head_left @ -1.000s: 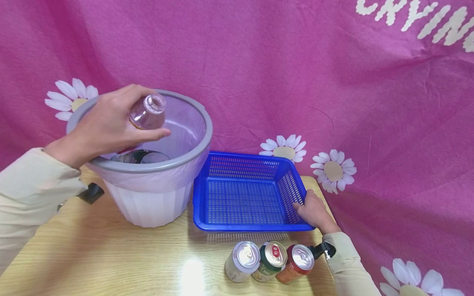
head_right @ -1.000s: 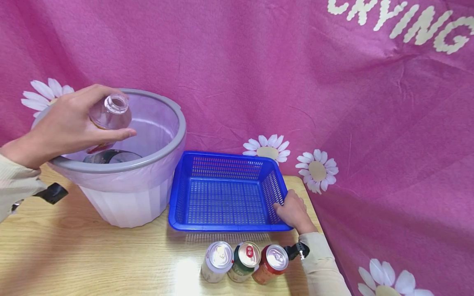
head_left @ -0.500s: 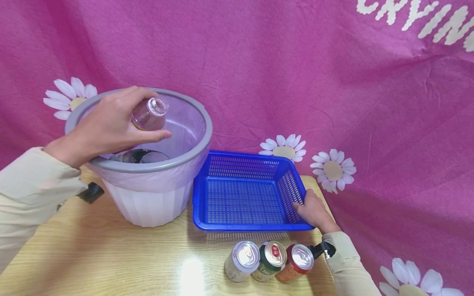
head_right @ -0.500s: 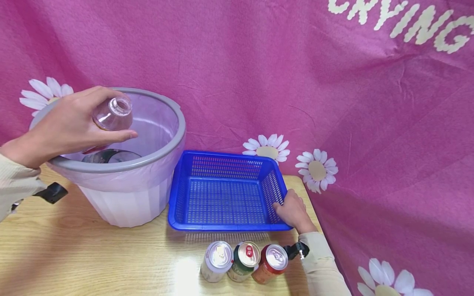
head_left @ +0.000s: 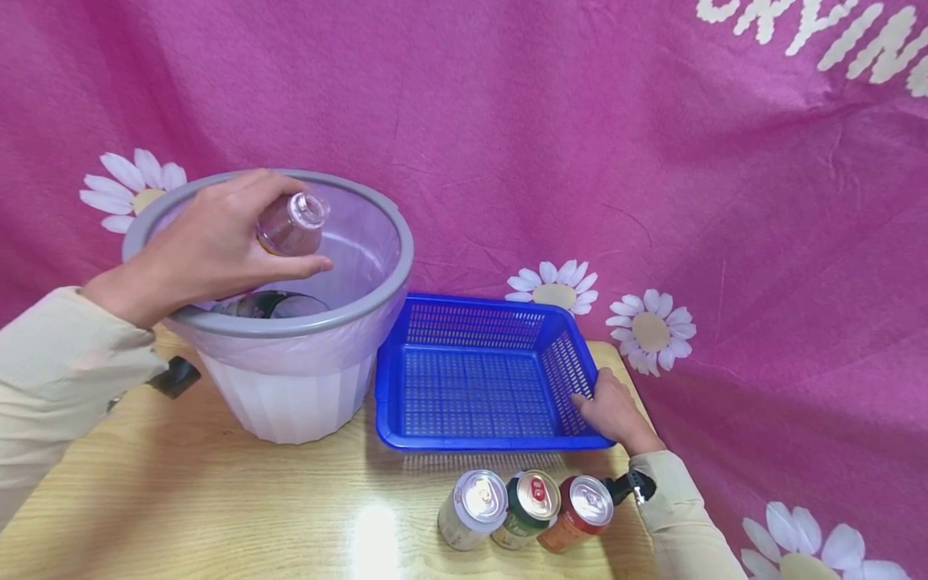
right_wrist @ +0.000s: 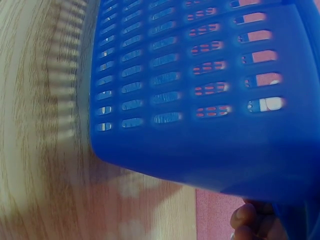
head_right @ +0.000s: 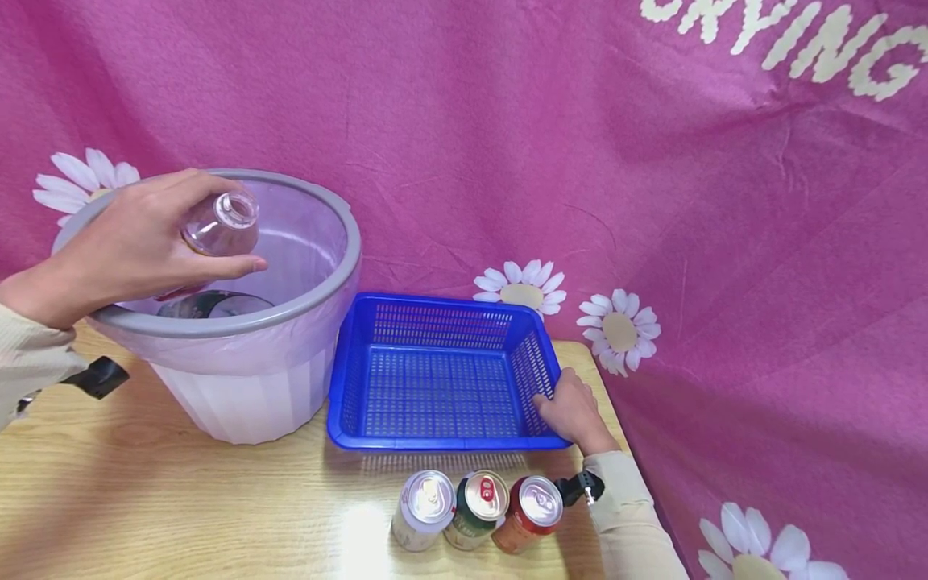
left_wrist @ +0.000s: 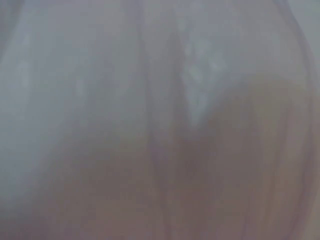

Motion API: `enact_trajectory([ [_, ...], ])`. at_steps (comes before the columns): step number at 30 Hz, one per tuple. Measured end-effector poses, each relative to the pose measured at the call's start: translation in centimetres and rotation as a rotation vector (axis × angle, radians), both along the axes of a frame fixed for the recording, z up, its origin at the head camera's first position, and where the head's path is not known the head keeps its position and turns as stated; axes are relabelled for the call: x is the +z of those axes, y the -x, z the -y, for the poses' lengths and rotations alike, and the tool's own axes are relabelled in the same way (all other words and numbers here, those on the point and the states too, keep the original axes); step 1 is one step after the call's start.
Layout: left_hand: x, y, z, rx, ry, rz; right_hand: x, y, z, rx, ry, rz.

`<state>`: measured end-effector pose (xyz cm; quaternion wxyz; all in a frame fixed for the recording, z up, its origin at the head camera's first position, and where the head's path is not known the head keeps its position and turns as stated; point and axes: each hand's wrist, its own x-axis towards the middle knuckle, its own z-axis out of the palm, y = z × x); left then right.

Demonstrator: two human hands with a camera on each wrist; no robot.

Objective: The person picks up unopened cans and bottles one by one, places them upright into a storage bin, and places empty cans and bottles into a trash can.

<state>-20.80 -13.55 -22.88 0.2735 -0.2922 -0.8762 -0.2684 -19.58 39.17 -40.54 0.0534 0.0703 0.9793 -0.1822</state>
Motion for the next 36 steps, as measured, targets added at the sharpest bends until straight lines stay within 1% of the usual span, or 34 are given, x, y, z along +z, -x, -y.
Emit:
enact_trajectory([
  [8,0.08,-0.05,-0.02,-0.005,-0.006,-0.024,0.06,-0.08,0.02,0.004,-0.002,-0.016],
  [14,0.30,-0.32,0.16,-0.030,-0.034,0.020,0.09,-0.05,0.03,0.008,-0.002,-0.027],
  [16,0.34,-0.31,0.16,-0.041,-0.035,0.020,0.07,-0.03,0.02,0.011,-0.004,-0.031],
  [18,0.30,-0.26,0.13,-0.047,-0.035,0.002,0.02,-0.02,-0.04,0.012,-0.005,-0.030],
  [21,0.25,-0.18,0.07,-0.047,-0.038,-0.021,-0.03,-0.03,-0.10,0.014,0.000,-0.026],
  [28,0.32,-0.31,0.11,-0.046,-0.040,-0.030,-0.03,-0.12,-0.08,0.012,0.000,-0.017],
  [36,0.49,-0.55,0.15,-0.028,-0.036,-0.040,-0.07,-0.18,0.07,-0.002,0.004,-0.016],
])
